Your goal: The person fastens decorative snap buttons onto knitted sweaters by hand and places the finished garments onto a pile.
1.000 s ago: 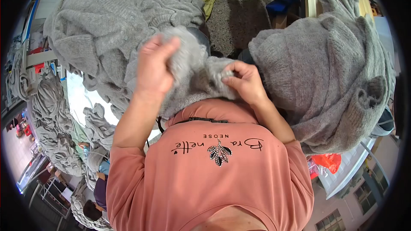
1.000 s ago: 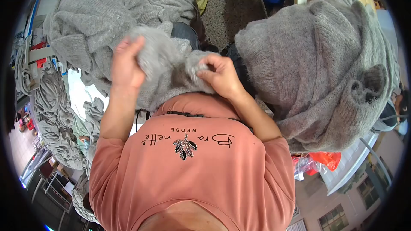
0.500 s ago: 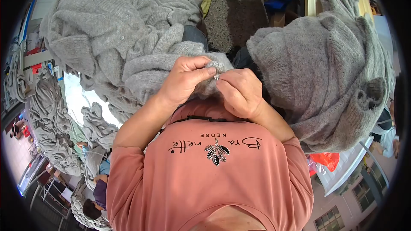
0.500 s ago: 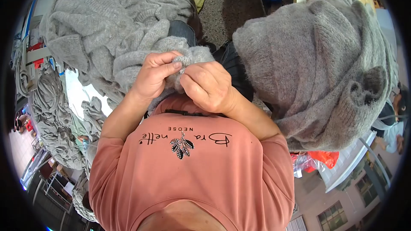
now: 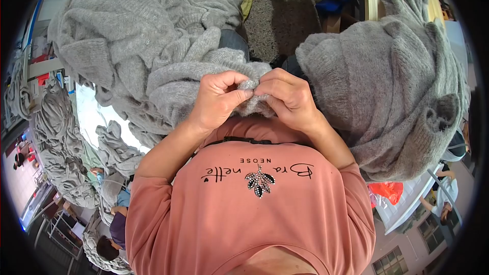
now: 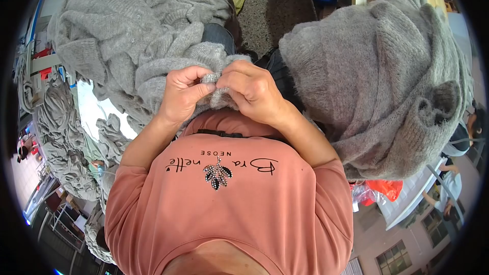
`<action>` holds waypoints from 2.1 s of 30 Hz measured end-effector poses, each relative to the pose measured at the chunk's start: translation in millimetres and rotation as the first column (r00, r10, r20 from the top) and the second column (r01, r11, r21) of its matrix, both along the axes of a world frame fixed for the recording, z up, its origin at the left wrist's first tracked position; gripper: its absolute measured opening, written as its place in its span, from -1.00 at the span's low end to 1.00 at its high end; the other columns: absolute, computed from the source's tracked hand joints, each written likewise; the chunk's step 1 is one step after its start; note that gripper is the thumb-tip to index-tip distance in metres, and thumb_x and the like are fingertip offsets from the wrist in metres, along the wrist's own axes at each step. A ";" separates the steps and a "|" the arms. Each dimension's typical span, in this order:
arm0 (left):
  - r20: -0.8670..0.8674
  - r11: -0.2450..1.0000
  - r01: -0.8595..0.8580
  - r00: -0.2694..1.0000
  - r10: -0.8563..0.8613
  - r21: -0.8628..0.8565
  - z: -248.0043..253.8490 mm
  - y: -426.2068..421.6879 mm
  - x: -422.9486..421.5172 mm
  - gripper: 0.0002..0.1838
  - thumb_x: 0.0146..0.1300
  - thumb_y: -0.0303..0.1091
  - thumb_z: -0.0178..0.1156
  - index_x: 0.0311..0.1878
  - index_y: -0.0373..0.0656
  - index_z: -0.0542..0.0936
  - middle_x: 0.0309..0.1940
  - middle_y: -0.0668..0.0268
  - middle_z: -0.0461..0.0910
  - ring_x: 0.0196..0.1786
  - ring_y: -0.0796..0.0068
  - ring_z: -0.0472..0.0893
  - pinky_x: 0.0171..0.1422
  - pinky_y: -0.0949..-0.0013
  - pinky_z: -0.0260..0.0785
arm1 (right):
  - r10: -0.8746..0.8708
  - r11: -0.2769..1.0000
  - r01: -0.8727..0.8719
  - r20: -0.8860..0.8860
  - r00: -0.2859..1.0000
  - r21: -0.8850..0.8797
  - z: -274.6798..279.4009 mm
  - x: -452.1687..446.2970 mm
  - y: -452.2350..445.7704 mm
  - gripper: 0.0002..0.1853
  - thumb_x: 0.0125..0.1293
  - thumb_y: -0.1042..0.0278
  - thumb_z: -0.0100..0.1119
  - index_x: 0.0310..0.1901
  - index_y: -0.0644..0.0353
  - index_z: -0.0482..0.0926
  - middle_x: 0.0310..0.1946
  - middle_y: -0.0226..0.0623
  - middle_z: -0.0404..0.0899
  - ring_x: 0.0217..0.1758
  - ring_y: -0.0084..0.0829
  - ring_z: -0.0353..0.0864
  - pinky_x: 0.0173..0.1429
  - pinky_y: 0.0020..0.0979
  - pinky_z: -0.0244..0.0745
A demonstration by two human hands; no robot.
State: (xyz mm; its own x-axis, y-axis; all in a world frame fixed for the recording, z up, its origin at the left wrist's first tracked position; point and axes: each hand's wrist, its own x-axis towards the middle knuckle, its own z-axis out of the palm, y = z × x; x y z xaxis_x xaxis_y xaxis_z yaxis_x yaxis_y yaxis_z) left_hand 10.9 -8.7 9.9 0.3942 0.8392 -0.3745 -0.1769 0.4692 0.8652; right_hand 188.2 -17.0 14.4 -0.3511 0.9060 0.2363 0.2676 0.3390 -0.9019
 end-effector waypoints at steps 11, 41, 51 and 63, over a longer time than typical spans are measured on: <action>-0.192 0.977 0.072 0.981 -0.033 0.200 1.5 -3.8 -4.6 -0.87 0.00 -0.69 0.14 -0.34 -0.31 0.53 -0.48 0.42 0.51 -0.44 0.75 0.42 -0.38 0.64 0.27 | 0.011 0.943 -0.016 -0.017 1.000 -0.334 7.6 -5.1 7.0 -0.82 -0.15 0.68 0.09 -0.43 0.27 0.46 -0.46 -0.16 0.47 -0.38 -0.17 0.50 -0.32 -0.32 0.38; -0.462 0.616 0.141 0.791 0.400 0.775 -19.1 -2.0 15.8 -0.83 -0.12 -0.66 0.10 -0.38 -0.27 0.47 -0.50 0.15 0.49 -0.48 0.24 0.52 -0.42 0.35 0.36 | -0.331 0.938 0.284 0.271 0.904 0.198 -31.5 -19.9 7.2 -0.90 -0.14 0.54 0.08 -0.57 0.23 0.35 -0.68 -0.20 0.38 -0.66 -0.19 0.43 -0.61 -0.28 0.34; -0.479 0.946 0.069 0.873 0.096 0.317 -20.8 1.4 -19.4 -0.94 0.07 -0.52 0.17 -0.38 -0.29 0.51 -0.56 0.49 0.45 -0.50 0.80 0.31 -0.47 0.63 0.15 | -0.288 0.918 0.355 0.318 0.903 -0.178 -33.7 21.6 7.1 -0.74 -0.04 0.46 0.17 -0.26 0.31 0.45 -0.33 -0.11 0.49 -0.37 -0.37 0.52 -0.31 -0.39 0.41; -0.368 0.954 0.100 0.930 0.012 0.283 -17.4 1.7 -11.7 -0.94 0.09 -0.53 0.15 -0.46 -0.31 0.51 -0.55 0.47 0.45 -0.46 0.76 0.33 -0.38 0.63 0.16 | -0.067 0.906 0.033 -0.065 0.996 -0.421 -33.0 -24.4 6.6 -0.81 -0.10 0.41 0.20 -0.59 0.31 0.39 -0.73 -0.12 0.37 -0.72 -0.20 0.27 -0.57 -0.34 0.21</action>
State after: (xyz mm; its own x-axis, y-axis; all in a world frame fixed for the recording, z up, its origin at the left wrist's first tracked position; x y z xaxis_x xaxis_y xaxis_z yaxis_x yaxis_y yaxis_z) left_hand -0.8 -7.0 -7.5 0.3180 0.9174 -0.2392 0.1888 0.1859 0.9642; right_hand 163.7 -10.5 -18.6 -0.2990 0.9432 -0.1447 0.1990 -0.0867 -0.9762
